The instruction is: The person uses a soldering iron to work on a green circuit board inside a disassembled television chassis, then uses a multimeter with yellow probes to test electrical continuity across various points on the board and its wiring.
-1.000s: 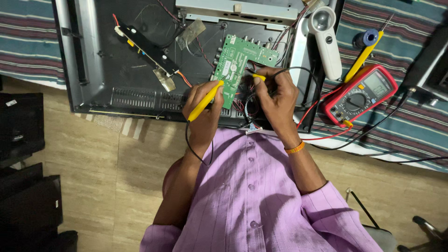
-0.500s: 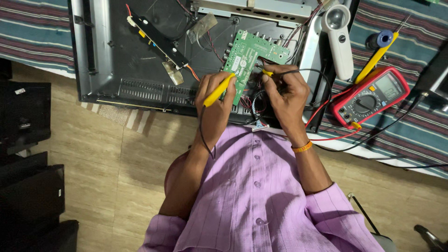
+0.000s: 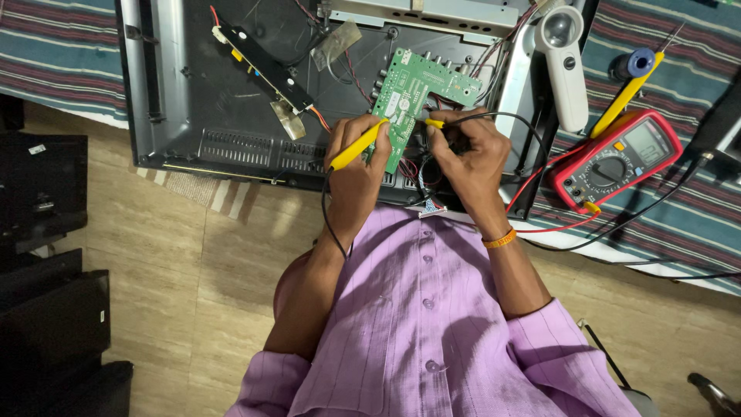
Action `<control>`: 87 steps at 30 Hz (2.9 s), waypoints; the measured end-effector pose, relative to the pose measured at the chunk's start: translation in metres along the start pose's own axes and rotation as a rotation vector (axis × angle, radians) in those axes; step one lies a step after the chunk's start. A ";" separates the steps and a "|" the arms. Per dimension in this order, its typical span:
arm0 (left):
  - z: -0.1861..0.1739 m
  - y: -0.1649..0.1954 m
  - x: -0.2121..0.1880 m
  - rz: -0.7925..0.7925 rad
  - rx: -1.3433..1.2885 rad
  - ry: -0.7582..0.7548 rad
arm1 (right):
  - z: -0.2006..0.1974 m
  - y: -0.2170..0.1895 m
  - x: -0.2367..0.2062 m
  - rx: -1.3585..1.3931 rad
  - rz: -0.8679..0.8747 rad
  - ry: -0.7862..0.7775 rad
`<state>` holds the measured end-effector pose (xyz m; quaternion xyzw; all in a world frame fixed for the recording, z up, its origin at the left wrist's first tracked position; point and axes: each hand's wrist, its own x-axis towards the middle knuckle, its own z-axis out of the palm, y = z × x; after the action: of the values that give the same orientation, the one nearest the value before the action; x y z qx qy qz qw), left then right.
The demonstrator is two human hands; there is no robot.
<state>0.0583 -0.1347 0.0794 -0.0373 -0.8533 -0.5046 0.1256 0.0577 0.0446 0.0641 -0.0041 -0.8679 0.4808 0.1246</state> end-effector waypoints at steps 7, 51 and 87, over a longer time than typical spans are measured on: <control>0.004 -0.004 -0.001 0.003 0.001 0.022 | 0.001 0.001 0.000 0.011 0.029 -0.019; 0.006 -0.009 -0.004 0.059 -0.015 0.052 | -0.003 -0.007 0.001 -0.022 -0.055 -0.029; 0.005 -0.006 -0.005 0.070 -0.026 0.034 | -0.005 -0.002 -0.001 0.012 -0.075 -0.037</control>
<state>0.0612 -0.1329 0.0708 -0.0602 -0.8427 -0.5114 0.1572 0.0596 0.0474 0.0677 0.0382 -0.8666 0.4811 0.1266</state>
